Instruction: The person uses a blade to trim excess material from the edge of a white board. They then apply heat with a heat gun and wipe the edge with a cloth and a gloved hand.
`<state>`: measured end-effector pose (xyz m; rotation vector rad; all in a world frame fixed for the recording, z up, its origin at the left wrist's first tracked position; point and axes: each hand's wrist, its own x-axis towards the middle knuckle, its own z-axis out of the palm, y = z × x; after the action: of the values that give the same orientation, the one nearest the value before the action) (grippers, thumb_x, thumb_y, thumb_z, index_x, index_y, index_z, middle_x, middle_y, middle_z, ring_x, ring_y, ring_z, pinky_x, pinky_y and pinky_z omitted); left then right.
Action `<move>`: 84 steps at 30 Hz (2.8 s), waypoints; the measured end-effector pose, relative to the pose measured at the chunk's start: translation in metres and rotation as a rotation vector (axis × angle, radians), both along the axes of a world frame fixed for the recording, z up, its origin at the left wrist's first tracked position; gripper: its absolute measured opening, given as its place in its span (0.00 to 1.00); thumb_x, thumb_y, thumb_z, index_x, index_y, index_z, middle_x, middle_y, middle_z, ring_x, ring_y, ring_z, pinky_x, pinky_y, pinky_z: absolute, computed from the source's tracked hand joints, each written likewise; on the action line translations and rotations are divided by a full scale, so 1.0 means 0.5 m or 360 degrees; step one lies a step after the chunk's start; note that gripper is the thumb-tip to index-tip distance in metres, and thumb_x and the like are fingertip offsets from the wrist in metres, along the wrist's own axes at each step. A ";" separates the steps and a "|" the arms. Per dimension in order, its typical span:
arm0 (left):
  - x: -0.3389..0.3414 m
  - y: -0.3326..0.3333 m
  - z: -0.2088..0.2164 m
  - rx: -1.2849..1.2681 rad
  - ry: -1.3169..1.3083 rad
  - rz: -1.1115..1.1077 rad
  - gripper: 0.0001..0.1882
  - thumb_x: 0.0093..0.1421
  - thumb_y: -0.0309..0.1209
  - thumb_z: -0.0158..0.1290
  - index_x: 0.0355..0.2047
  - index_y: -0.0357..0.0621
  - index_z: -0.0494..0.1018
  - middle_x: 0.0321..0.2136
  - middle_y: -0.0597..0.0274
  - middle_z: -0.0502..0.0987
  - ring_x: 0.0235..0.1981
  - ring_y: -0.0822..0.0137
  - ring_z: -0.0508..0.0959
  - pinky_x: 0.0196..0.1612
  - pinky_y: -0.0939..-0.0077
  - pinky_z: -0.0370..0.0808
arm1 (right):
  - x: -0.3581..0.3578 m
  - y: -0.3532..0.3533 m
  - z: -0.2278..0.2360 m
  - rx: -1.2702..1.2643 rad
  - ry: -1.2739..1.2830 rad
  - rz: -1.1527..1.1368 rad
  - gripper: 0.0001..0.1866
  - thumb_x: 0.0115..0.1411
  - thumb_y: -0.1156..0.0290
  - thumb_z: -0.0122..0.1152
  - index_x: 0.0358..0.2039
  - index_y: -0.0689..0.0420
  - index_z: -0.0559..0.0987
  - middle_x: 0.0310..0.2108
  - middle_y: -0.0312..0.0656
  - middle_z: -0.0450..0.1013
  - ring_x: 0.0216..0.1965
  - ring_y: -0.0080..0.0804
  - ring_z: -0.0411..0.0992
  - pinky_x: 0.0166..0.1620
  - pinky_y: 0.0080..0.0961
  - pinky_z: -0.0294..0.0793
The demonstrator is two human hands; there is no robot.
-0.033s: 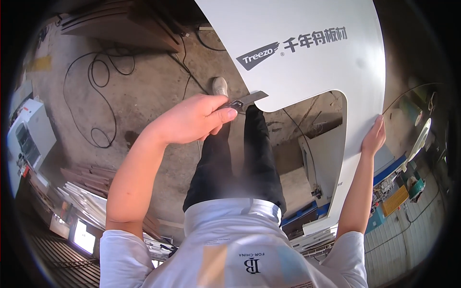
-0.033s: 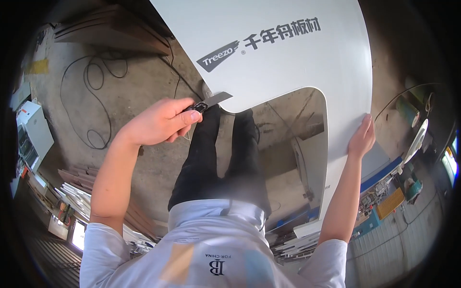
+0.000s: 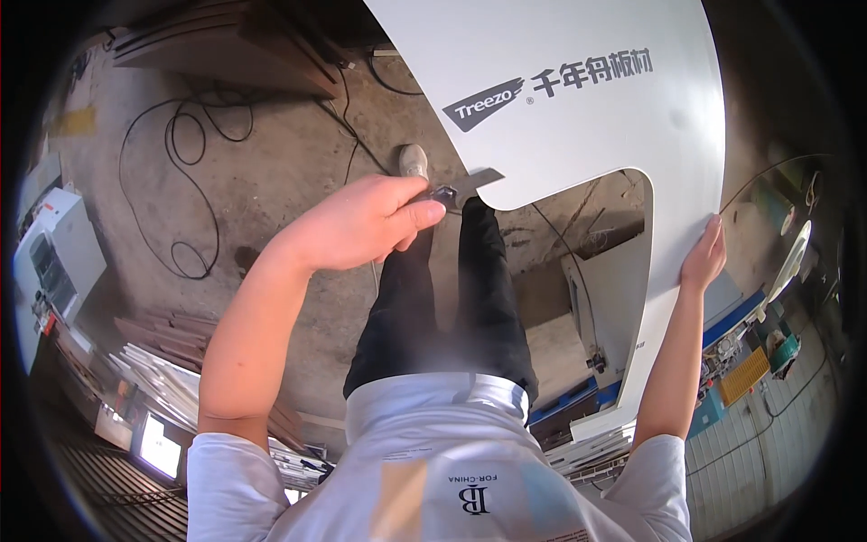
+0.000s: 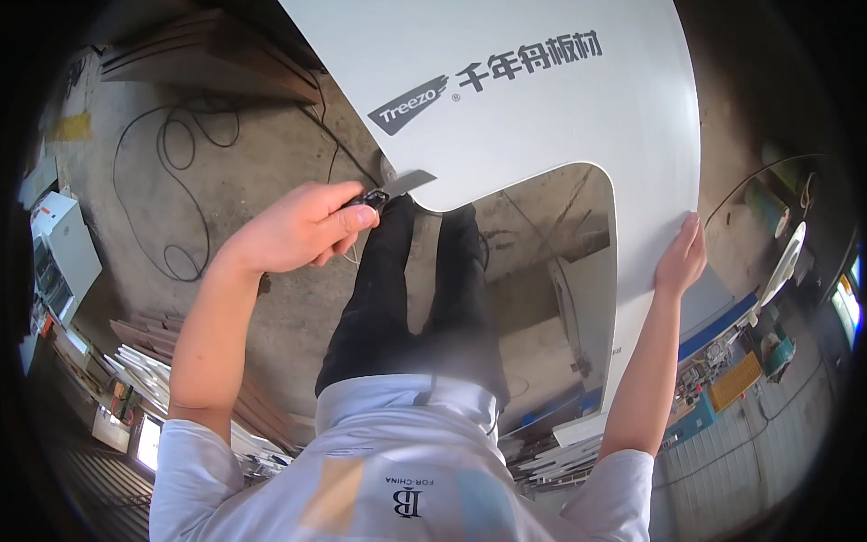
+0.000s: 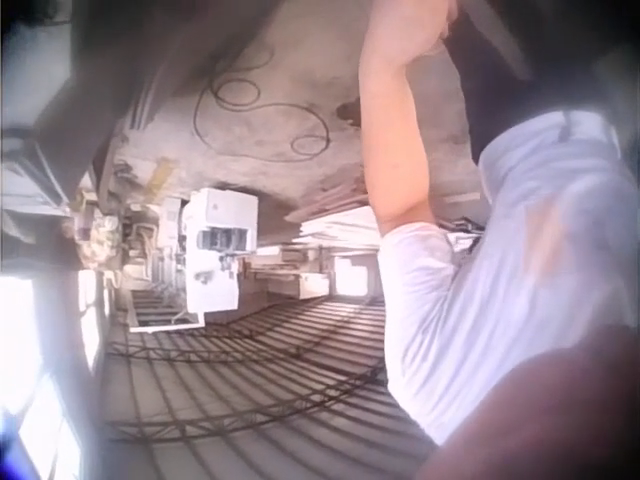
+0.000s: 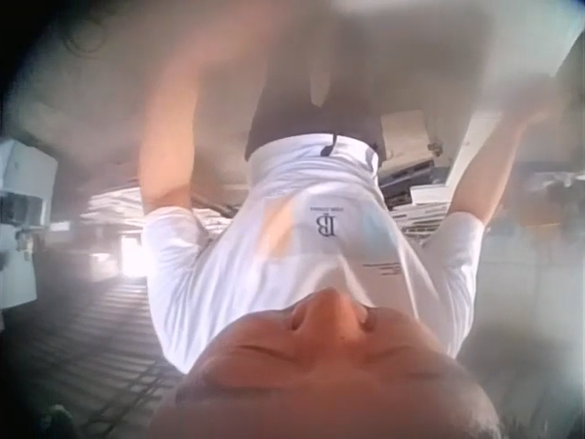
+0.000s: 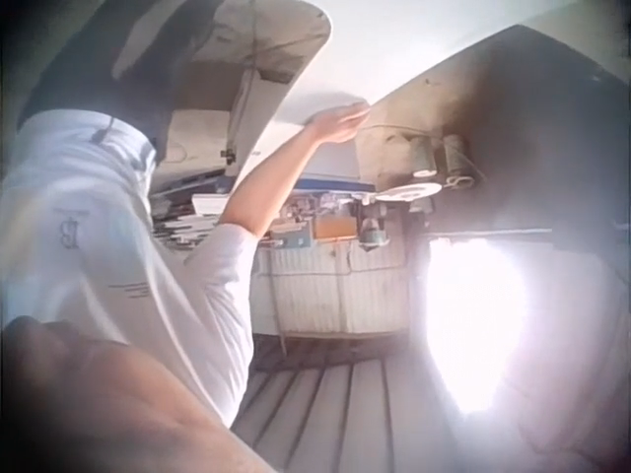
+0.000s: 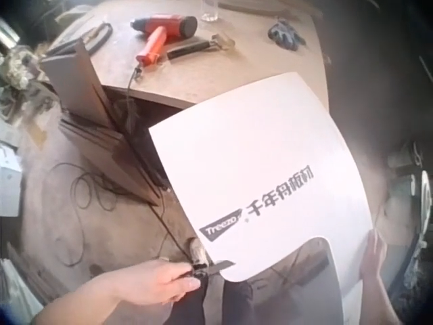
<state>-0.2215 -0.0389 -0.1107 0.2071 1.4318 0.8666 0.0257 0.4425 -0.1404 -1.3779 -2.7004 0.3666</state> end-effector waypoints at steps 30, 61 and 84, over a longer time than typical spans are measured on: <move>-0.035 0.024 -0.006 0.0111 0.0464 -0.0388 0.20 0.74 0.42 0.51 0.31 0.38 0.66 0.18 0.57 0.70 0.20 0.63 0.67 0.28 0.65 0.68 | 0.007 0.009 0.000 -0.0044 -0.0016 -0.0080 0.30 0.74 0.45 0.47 0.52 0.58 0.84 0.42 0.44 0.83 0.46 0.37 0.80 0.52 0.30 0.74; -0.039 0.024 -0.020 0.0143 0.0359 -0.0446 0.19 0.74 0.41 0.51 0.31 0.40 0.67 0.17 0.65 0.68 0.20 0.71 0.65 0.26 0.70 0.65 | 0.004 0.005 -0.001 0.0028 0.0002 -0.0054 0.30 0.74 0.44 0.46 0.47 0.58 0.85 0.37 0.45 0.83 0.41 0.38 0.79 0.48 0.32 0.75; -0.034 0.026 -0.025 0.0175 0.0355 -0.0471 0.21 0.74 0.43 0.50 0.30 0.40 0.65 0.17 0.64 0.65 0.20 0.68 0.65 0.26 0.67 0.65 | -0.001 0.000 -0.003 0.0079 0.0049 -0.0008 0.31 0.74 0.43 0.45 0.42 0.60 0.84 0.31 0.44 0.81 0.35 0.37 0.77 0.43 0.33 0.73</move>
<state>-0.2384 -0.0260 -0.1231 0.5993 1.5123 0.6937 0.0252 0.4423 -0.1417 -1.3544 -2.6621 0.3158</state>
